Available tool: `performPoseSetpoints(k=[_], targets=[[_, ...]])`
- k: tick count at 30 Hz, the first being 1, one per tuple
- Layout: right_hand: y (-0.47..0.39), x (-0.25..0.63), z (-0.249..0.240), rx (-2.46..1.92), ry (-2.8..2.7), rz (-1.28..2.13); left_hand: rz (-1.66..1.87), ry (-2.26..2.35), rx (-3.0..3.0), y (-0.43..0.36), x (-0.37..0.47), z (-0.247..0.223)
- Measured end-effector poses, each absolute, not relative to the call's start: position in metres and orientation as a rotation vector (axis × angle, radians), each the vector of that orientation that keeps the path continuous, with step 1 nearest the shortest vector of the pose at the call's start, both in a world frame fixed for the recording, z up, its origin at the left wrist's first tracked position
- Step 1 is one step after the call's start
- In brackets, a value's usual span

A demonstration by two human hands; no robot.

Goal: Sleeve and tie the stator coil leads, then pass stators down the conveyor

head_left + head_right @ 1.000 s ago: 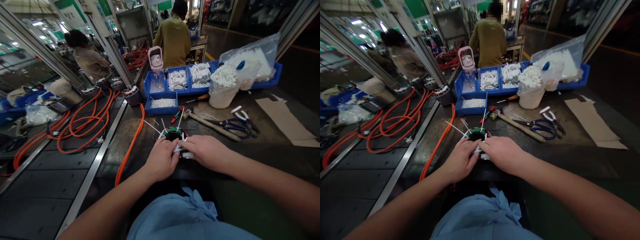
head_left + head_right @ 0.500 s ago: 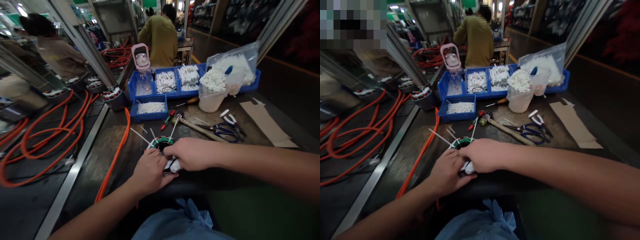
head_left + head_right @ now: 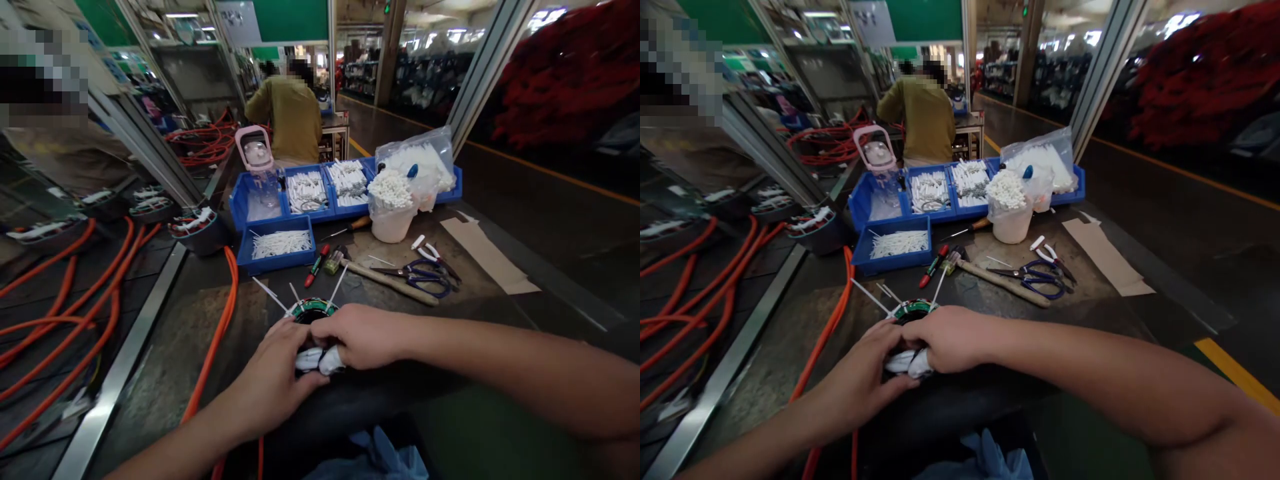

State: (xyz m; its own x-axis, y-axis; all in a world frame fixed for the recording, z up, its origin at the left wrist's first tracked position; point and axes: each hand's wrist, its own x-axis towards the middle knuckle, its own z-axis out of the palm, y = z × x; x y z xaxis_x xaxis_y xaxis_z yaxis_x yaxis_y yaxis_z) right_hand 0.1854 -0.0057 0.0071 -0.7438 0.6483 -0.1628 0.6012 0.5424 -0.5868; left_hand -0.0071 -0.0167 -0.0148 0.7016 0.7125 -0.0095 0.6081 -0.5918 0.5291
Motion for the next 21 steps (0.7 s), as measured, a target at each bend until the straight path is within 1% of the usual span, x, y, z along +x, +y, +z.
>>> performPoseSetpoints(k=[3, 6, 12, 15, 16, 18, 21], targets=[[-0.009, 0.186, 0.005, -1.122, -2.655, 0.944, 0.259, 1.127, 2.29, -0.019, 0.0, -0.012], [-0.008, 0.182, 0.006, -1.126, -2.667, 0.924, 0.331, 1.143, 2.252, -0.02, 0.004, -0.012], [-0.019, 0.184, 0.0, -1.16, -2.599, 0.784, 0.356, 1.07, 2.416, -0.032, -0.003, -0.018], [-0.01, 0.2, -0.005, -0.97, -2.535, 0.957, 0.504, 1.068, 2.604, -0.042, -0.008, -0.03], [0.001, 0.207, -0.007, -0.982, -2.479, 0.979, 0.569, 1.049, 2.657, -0.044, -0.008, -0.034], [0.033, 0.222, -0.008, -1.186, -2.306, 0.856, 0.679, 1.003, 2.716, -0.048, -0.007, -0.038], [0.103, 0.24, -0.012, -1.601, -1.992, 0.467, 0.755, 0.985, 2.734, -0.048, -0.002, -0.038]])
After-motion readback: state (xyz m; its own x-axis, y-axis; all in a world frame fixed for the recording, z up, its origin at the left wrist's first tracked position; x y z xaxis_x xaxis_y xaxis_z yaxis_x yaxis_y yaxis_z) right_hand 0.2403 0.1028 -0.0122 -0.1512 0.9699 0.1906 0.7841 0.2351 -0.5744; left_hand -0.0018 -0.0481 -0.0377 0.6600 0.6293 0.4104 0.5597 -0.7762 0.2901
